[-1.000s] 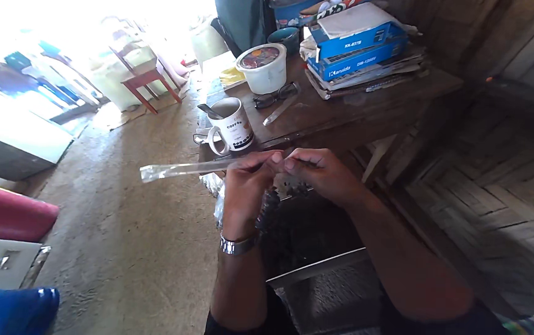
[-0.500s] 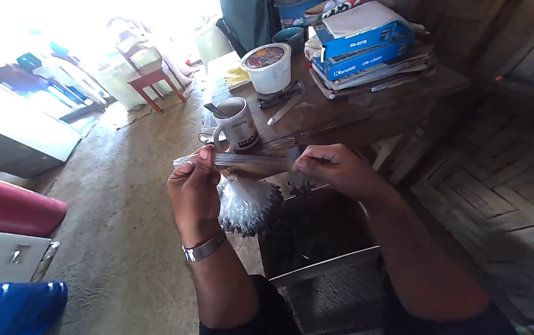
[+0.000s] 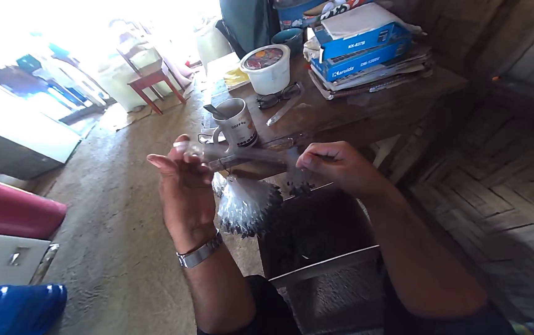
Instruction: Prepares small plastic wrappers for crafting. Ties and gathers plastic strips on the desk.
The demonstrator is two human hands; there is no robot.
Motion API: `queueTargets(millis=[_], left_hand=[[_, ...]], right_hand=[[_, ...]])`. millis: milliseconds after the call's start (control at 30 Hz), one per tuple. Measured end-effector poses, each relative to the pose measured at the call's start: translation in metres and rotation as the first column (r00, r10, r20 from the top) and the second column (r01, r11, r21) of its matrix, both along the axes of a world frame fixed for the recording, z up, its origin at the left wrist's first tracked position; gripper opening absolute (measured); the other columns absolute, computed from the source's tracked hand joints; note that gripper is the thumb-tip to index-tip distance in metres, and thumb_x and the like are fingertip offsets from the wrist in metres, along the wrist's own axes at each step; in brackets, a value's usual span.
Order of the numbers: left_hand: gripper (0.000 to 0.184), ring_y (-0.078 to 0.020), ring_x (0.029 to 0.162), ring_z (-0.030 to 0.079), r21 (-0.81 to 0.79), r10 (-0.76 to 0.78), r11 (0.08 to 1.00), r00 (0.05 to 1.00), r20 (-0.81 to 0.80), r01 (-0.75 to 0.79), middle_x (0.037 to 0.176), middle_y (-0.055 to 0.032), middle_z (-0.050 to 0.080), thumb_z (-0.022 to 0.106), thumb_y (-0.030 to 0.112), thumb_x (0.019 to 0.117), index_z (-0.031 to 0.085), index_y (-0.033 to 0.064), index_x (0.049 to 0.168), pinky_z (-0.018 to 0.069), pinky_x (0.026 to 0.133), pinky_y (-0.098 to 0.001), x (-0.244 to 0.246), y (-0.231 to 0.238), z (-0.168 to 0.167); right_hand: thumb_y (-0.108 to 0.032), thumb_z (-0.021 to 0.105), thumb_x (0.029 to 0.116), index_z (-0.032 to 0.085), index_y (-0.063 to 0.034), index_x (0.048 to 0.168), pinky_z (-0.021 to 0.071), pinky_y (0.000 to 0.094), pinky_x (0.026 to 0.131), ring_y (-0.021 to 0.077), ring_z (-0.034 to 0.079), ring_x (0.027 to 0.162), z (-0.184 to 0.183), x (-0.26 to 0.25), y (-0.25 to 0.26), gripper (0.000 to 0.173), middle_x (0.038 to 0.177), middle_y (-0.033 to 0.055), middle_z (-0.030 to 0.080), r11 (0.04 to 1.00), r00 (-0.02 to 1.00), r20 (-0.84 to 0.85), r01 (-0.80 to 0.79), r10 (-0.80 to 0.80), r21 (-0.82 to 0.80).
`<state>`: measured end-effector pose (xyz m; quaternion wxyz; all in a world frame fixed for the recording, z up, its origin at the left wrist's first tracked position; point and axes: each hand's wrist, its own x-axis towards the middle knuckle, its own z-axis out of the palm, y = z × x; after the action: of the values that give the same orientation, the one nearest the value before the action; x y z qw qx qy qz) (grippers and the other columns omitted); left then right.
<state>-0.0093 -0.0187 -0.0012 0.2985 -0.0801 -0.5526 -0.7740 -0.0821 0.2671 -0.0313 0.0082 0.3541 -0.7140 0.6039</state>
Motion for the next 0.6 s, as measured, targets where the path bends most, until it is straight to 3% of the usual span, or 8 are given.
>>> queueTargets(millis=[67, 167, 267, 367, 433, 500, 600], left_hand=[[0.057, -0.0045, 0.081, 0.065, -0.108, -0.122, 0.986, 0.989, 0.079, 0.13, 0.106, 0.006, 0.068, 0.047, 0.062, 0.1018, 0.063, 0.0189, 0.136, 0.055, 0.068, -0.0197, -0.004, 0.01, -0.008], [0.054, -0.008, 0.072, 0.062, -0.249, -0.257, 0.916, 0.937, 0.238, 0.315, 0.105, -0.0013, 0.07, 0.075, 0.049, 0.091, 0.067, 0.0161, 0.134, 0.0549, 0.06, -0.0238, -0.015, 0.044, -0.023], [0.029, -0.0112, 0.063, 0.057, -0.367, -0.222, 0.875, 0.935, 0.277, 0.317, 0.1, -0.0082, 0.074, 0.074, 0.023, 0.0964, 0.075, 0.01, 0.123, 0.0497, 0.055, -0.0257, -0.026, 0.073, -0.032], [0.019, -0.0094, 0.059, 0.054, -0.335, -0.154, 0.915, 0.961, 0.228, 0.226, 0.087, -0.0063, 0.07, 0.068, 0.02, 0.1006, 0.078, 0.0079, 0.11, 0.0478, 0.053, -0.024, -0.028, 0.065, -0.031], [0.019, -0.0074, 0.057, 0.053, -0.239, -0.115, 0.957, 0.972, 0.207, 0.164, 0.08, -0.0037, 0.067, 0.068, 0.021, 0.1006, 0.078, 0.0063, 0.108, 0.0481, 0.052, -0.0219, -0.026, 0.052, -0.025], [0.02, -0.0062, 0.058, 0.053, -0.15, -0.053, 0.985, 0.98, 0.189, 0.082, 0.079, -0.0019, 0.066, 0.066, 0.021, 0.1011, 0.077, 0.0054, 0.108, 0.0479, 0.053, -0.0202, -0.022, 0.037, -0.02], [0.019, -0.0044, 0.061, 0.057, -0.027, 0.042, 0.999, 0.985, 0.164, -0.038, 0.083, -0.0015, 0.069, 0.062, 0.018, 0.1032, 0.076, 0.0045, 0.105, 0.0501, 0.056, -0.0179, -0.016, 0.018, -0.014]], right_hand=[[-0.019, 0.056, 0.1058, 0.075, -0.0062, 0.099, 0.0562, 0.0254, 0.07, 0.0113, 0.066, 0.081, -0.002, 0.002, -0.004, 0.023, 0.094, 0.003, 0.071, 0.997, 0.999, 0.029, 0.041, -0.039, -0.065], [-0.023, 0.054, 0.1073, 0.074, -0.0062, 0.103, 0.058, 0.0295, 0.074, 0.0138, 0.067, 0.085, -0.007, 0.005, -0.017, 0.026, 0.097, 0.005, 0.072, 0.99, 0.992, 0.129, 0.034, -0.016, -0.137], [-0.025, 0.058, 0.1057, 0.073, -0.0066, 0.101, 0.0547, 0.0276, 0.063, 0.0123, 0.064, 0.073, -0.012, 0.008, -0.031, 0.024, 0.086, 0.0043, 0.069, 0.987, 0.979, 0.202, 0.035, -0.003, -0.154], [-0.028, 0.057, 0.1066, 0.074, -0.0067, 0.101, 0.0563, 0.0284, 0.068, 0.0137, 0.066, 0.079, -0.011, 0.006, -0.029, 0.028, 0.091, 0.0048, 0.072, 0.994, 0.977, 0.212, 0.014, 0.009, -0.108], [-0.028, 0.056, 0.1069, 0.075, -0.0069, 0.099, 0.0521, 0.0258, 0.06, 0.0119, 0.062, 0.071, -0.009, 0.005, -0.024, 0.03, 0.087, 0.004, 0.07, 0.996, 0.983, 0.184, -0.008, 0.023, -0.084], [-0.028, 0.056, 0.1068, 0.075, -0.0075, 0.097, 0.0471, 0.0239, 0.053, 0.0105, 0.058, 0.064, -0.007, 0.003, -0.02, 0.03, 0.082, 0.003, 0.068, 0.998, 0.984, 0.177, -0.02, 0.031, -0.063], [-0.027, 0.057, 0.1063, 0.076, -0.0076, 0.097, 0.0504, 0.0247, 0.057, 0.0111, 0.061, 0.069, -0.005, 0.001, -0.013, 0.028, 0.084, 0.0028, 0.07, 0.999, 0.982, 0.186, -0.042, 0.047, -0.03]])
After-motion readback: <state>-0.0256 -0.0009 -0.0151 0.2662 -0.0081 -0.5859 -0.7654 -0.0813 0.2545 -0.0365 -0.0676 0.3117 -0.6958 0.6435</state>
